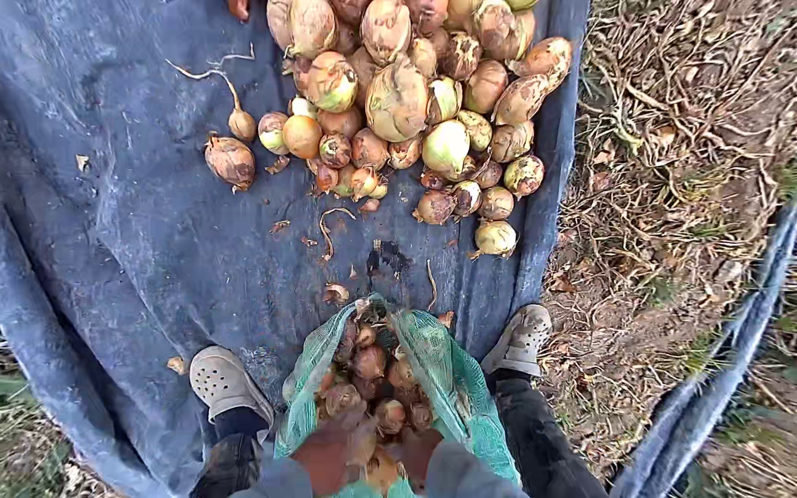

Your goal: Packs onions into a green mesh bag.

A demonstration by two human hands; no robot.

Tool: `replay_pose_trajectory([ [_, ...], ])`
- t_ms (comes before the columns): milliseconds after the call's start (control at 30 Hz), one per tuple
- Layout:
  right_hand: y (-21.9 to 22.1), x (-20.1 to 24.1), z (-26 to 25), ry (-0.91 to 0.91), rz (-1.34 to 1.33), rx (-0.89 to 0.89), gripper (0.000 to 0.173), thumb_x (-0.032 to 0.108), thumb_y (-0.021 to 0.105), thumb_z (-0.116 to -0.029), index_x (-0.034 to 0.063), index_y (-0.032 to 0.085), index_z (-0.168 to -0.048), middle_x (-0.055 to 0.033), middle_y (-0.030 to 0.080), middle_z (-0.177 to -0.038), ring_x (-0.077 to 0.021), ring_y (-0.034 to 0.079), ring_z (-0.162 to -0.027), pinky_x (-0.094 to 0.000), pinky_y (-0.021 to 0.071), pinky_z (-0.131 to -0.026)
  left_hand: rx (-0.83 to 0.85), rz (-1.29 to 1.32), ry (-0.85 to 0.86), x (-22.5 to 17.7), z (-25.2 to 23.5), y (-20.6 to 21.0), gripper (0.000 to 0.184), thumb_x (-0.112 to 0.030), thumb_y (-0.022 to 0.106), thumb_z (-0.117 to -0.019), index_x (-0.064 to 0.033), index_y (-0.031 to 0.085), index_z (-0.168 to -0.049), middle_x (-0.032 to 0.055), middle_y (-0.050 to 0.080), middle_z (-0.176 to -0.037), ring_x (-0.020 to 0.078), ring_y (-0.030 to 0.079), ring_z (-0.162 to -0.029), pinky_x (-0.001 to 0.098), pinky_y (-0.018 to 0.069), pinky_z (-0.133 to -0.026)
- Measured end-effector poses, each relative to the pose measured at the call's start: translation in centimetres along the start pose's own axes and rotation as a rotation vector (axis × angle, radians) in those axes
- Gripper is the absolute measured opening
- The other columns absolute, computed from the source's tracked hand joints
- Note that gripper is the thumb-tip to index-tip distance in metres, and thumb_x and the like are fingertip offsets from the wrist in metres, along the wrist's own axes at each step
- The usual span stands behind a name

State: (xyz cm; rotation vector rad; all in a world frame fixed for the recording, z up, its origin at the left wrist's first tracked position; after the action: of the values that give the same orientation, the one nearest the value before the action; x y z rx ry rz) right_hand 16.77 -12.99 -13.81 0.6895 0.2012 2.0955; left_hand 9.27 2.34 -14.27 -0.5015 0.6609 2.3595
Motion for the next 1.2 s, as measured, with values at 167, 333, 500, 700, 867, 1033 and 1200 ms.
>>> replay_pose_trajectory([
  [167,-10.5,-8.0,9.6,-0.049,-0.402,-0.754,0.047,0.013,0.063,-0.0944,0.0113,0.061,-0.141,-0.0174,0.070,-0.121,-0.0350,0.070,-0.105,-0.0570,0.0558,-0.093,-0.650,0.156,0.136,-6.1,-2.3,-4.7,0.041,-0.023,0.054,-0.1039,-0.0140,0.060,-0.144,0.0120,0.059,-0.145,0.0285,0.057,-0.135,0.0493,0.0456,-0.114],
  [333,-27.9,-18.6,11.8,0.375,-0.397,-1.273,0.096,0.030,0.085,-0.0794,0.0197,0.034,-0.161,-0.0299,0.044,-0.150,-0.0537,0.059,-0.119,-0.0710,0.0516,-0.088,-1.173,-0.226,0.185,-16.1,-9.0,-21.8,0.052,-0.021,0.068,-0.0967,-0.0137,0.056,-0.147,0.0160,0.051,-0.152,0.0389,0.048,-0.139,0.0586,0.0482,-0.105],
  [500,-33.2,-18.6,8.0,0.517,-0.458,-1.196,0.108,0.025,0.082,-0.0776,0.0342,0.019,-0.165,-0.0314,0.032,-0.159,-0.0524,0.064,-0.109,-0.0659,0.0555,-0.082,-1.121,-0.586,-0.042,-22.8,-16.7,-29.2,0.089,-0.020,0.080,-0.0840,-0.0261,0.035,-0.161,0.0115,0.027,-0.168,0.0485,0.039,-0.142,0.0675,0.0506,-0.089],
  [700,-33.7,-20.2,6.4,0.529,-0.524,-1.308,0.097,0.024,0.080,-0.0772,0.0455,0.031,-0.158,-0.0276,0.037,-0.156,-0.0478,0.065,-0.109,-0.0618,0.0575,-0.075,-1.107,-0.767,-0.200,-21.4,-20.2,-30.9,0.111,-0.033,0.087,-0.0772,-0.0286,0.019,-0.166,0.0044,0.004,-0.175,0.0531,0.038,-0.142,0.0638,0.0560,-0.074],
  [867,-34.1,-20.8,7.5,0.469,-0.510,-1.229,0.095,0.024,0.076,-0.0799,0.0420,0.029,-0.160,-0.0279,0.038,-0.156,-0.0445,0.069,-0.102,-0.0605,0.0573,-0.077,-0.999,-0.711,-0.057,-21.9,-18.8,-31.5,0.095,-0.044,0.086,-0.0752,-0.0115,0.042,-0.153,0.0201,0.018,-0.168,0.0410,0.070,-0.102,0.0533,0.0602,-0.077],
  [1033,-33.9,-21.6,7.9,0.333,-0.499,-1.193,0.091,0.028,0.078,-0.0823,0.0409,0.030,-0.159,-0.0299,0.045,-0.150,-0.0493,0.066,-0.107,-0.0666,0.0538,-0.080,-0.736,-0.712,-0.129,-22.2,-18.1,-31.6,0.080,-0.045,0.084,-0.0793,-0.0251,0.049,-0.148,0.0243,0.010,-0.168,0.0428,0.069,-0.098,0.0565,0.0586,-0.081],
  [1200,-31.4,-19.5,6.7,0.170,-0.572,-1.196,0.092,0.024,0.078,-0.0808,0.0377,0.031,-0.159,-0.0277,0.054,-0.140,-0.0486,0.063,-0.113,-0.0687,0.0517,-0.085,-0.623,-0.511,0.073,-20.2,-16.8,-31.9,0.059,-0.040,0.089,-0.0752,-0.0182,0.066,-0.126,0.0173,0.029,-0.162,0.0386,0.060,-0.123,0.0589,0.0547,-0.095],
])
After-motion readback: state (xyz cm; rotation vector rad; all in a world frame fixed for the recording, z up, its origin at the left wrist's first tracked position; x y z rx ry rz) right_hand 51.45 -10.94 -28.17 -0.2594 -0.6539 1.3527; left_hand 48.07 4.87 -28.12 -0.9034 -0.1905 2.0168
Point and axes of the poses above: each hand's wrist, its own z-axis away from the middle knuckle, its own y-axis out of the palm, x = y × z, the point moved 4 cm from there along -z, towards the middle knuckle
